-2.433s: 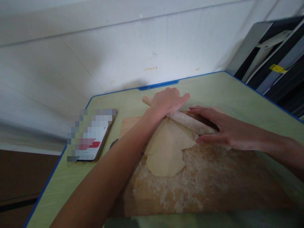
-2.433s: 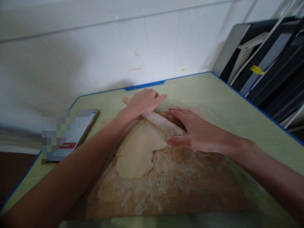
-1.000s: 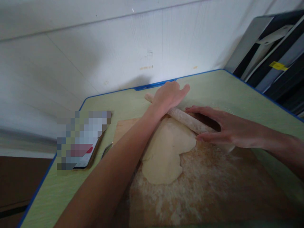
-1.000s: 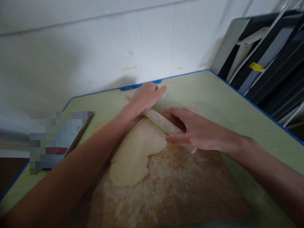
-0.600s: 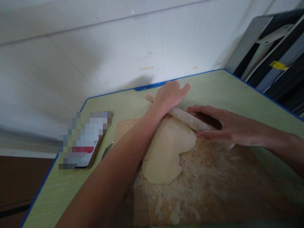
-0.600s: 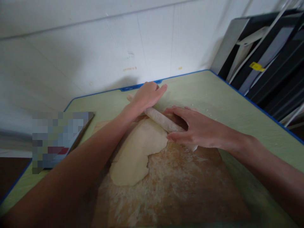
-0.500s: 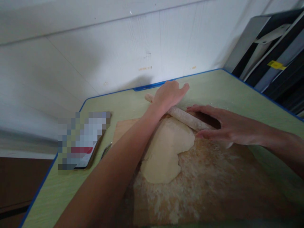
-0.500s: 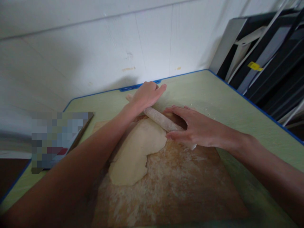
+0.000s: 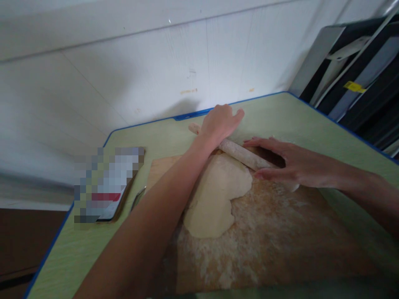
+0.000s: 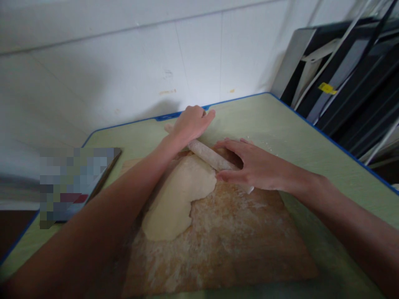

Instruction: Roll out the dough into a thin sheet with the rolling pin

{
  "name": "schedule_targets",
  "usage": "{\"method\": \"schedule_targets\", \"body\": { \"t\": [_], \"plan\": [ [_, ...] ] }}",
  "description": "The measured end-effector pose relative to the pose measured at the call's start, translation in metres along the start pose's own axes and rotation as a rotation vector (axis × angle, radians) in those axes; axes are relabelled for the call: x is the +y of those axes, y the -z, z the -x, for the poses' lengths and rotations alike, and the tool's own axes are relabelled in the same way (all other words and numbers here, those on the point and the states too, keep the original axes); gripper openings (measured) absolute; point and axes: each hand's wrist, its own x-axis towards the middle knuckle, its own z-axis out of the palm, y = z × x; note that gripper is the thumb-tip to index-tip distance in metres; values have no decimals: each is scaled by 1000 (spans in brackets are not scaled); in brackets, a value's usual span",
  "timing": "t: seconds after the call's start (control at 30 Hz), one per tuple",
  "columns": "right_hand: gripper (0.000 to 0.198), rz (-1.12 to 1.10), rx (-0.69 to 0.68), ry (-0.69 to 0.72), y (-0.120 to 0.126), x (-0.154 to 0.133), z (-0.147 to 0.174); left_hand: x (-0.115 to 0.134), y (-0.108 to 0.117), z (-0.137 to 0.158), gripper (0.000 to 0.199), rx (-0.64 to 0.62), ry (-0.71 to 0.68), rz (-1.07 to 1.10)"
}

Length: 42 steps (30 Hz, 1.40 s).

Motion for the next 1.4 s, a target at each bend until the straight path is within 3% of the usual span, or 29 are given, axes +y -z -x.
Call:
{"method": "schedule_targets", "body": {
  "t": [0.3,0.47,0.8,0.9,1.07,1.2,1.3,1.4],
  "plan": [
    [64,10,-12,70,0,1,1,-5,-3,-1,44,-74,-39,-68],
    [60,30,1,94,0,11,6,-12,4,12,37,-152,-77,-105],
    [43,354,134,243,-5,23,7,-7,56,75,37,-374,-89,-229],
    [35,463,220,275,-6,20,8,-3,67,101,46,-429,-84,-239],
    [24,591,302,398,-5,8,16,-3,69,141,50,-347,-97,-240],
    [29,638,367,550,-8,-1,21,-9,70,160,56,-324,-70,-228],
    [35,611,366,505,-13,-9,23,-9,71,163,54,-310,-58,-227],
    [40,594,345,315,-18,-19,22,-8,70,158,53,-290,-51,-261]
  ]
}}
